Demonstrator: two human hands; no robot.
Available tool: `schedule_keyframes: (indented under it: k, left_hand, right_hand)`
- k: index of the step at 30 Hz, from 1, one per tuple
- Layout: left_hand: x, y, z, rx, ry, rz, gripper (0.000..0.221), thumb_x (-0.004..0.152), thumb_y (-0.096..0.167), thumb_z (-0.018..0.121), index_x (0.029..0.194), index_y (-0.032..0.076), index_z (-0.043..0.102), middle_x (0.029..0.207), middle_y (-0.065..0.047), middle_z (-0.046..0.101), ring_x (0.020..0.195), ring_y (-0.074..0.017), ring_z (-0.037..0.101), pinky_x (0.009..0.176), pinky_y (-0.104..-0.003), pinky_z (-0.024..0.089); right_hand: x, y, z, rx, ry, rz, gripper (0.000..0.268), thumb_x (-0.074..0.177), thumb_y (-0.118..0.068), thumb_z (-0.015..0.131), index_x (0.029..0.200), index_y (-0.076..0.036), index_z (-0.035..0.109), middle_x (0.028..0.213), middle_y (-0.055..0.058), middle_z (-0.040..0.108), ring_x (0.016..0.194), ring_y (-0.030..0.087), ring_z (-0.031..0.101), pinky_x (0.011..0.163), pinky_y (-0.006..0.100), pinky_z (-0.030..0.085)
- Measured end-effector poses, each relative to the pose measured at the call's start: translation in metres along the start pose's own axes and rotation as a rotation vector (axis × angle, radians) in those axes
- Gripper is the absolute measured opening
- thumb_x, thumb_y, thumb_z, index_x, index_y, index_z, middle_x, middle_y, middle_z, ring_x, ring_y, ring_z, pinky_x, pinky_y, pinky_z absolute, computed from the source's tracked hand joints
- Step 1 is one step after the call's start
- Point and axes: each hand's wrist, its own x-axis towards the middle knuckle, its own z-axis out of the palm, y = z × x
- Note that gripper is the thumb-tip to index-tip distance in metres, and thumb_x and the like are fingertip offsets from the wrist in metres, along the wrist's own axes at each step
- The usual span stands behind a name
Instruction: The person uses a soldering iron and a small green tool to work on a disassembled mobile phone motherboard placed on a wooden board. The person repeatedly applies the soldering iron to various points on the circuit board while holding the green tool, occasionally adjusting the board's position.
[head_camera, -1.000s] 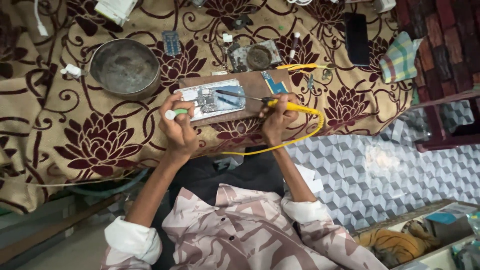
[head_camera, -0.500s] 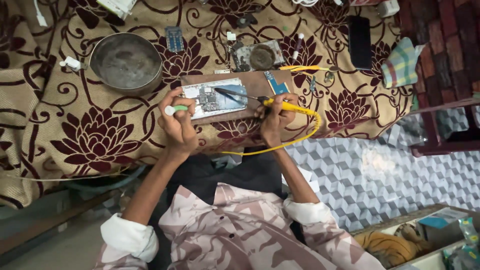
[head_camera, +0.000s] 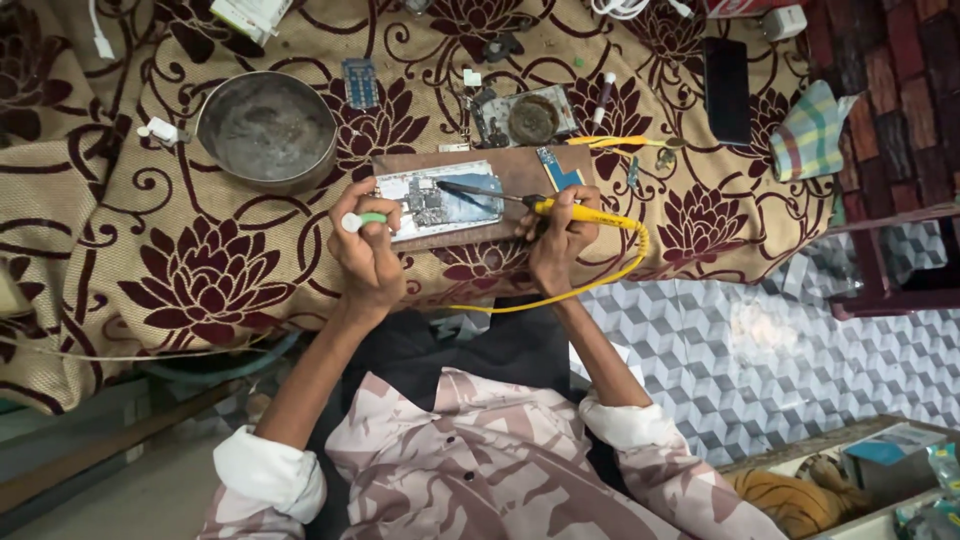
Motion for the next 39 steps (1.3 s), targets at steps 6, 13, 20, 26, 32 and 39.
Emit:
schedule_keyframes:
  k: [6, 13, 20, 26, 32, 39]
  left_hand:
    - [0.002, 0.001, 0.000, -0.004, -0.004, -0.018, 0.043, 0.119, 0.037, 0.029, 0.138, 0.000, 0.038, 0.082, -0.007, 0.060, 0.074, -0.0128, 0.058, 0.070, -0.030, 0.047]
    - [0.006, 0.002, 0.000, -0.033, 0.009, -0.033, 0.047, 0.119, 0.039, 0.030, 0.140, -0.002, 0.039, 0.083, -0.008, 0.060, 0.075, -0.0138, 0.057, 0.073, -0.032, 0.048]
    - [0.003, 0.004, 0.000, -0.059, 0.015, -0.060, 0.047, 0.120, 0.041, 0.029, 0.139, -0.001, 0.039, 0.086, -0.009, 0.060, 0.078, -0.0146, 0.058, 0.074, -0.031, 0.051]
    - [0.005, 0.003, -0.001, -0.004, 0.021, -0.063, 0.046, 0.118, 0.038, 0.029, 0.140, -0.001, 0.038, 0.084, -0.009, 0.061, 0.077, -0.0137, 0.059, 0.073, -0.031, 0.049]
    - [0.004, 0.004, 0.000, -0.019, 0.014, -0.090, 0.041, 0.120, 0.033, 0.029, 0.141, -0.001, 0.038, 0.085, -0.008, 0.060, 0.079, -0.0139, 0.058, 0.077, -0.031, 0.050]
    - [0.002, 0.001, 0.001, -0.057, 0.046, -0.160, 0.042, 0.119, 0.035, 0.033, 0.140, -0.001, 0.038, 0.086, -0.008, 0.061, 0.077, -0.0121, 0.056, 0.074, -0.028, 0.048]
  right_hand:
    - [0.002, -0.008, 0.007, -0.045, 0.037, -0.002, 0.022, 0.110, -0.026, 0.055, 0.105, -0.006, 0.047, 0.071, 0.005, 0.058, 0.051, 0.010, 0.055, 0.044, 0.024, 0.044]
    - [0.023, -0.034, 0.025, -0.264, 0.017, -0.115, 0.019, 0.108, -0.020, 0.056, 0.099, -0.003, 0.057, 0.065, 0.000, 0.051, 0.050, 0.008, 0.048, 0.043, 0.023, 0.039]
    - [0.040, -0.061, 0.033, -0.656, -0.323, -0.339, 0.015, 0.114, -0.011, 0.056, 0.099, -0.005, 0.054, 0.085, 0.006, 0.059, 0.070, 0.011, 0.056, 0.056, 0.022, 0.042]
    - [0.038, -0.078, 0.049, -1.018, -0.439, -1.021, 0.039, 0.106, 0.008, 0.066, 0.139, -0.004, 0.049, 0.116, 0.014, 0.049, 0.093, 0.022, 0.054, 0.062, 0.033, 0.042]
    - [0.048, -0.088, 0.070, -1.249, -0.303, -1.159, 0.032, 0.100, 0.000, 0.072, 0.127, -0.004, 0.055, 0.097, 0.011, 0.045, 0.079, 0.020, 0.048, 0.057, 0.039, 0.032]
    - [0.041, -0.097, 0.088, -0.603, -0.435, -0.406, 0.013, 0.104, 0.000, 0.044, 0.105, -0.003, 0.057, 0.091, 0.004, 0.044, 0.073, 0.013, 0.045, 0.057, 0.028, 0.027]
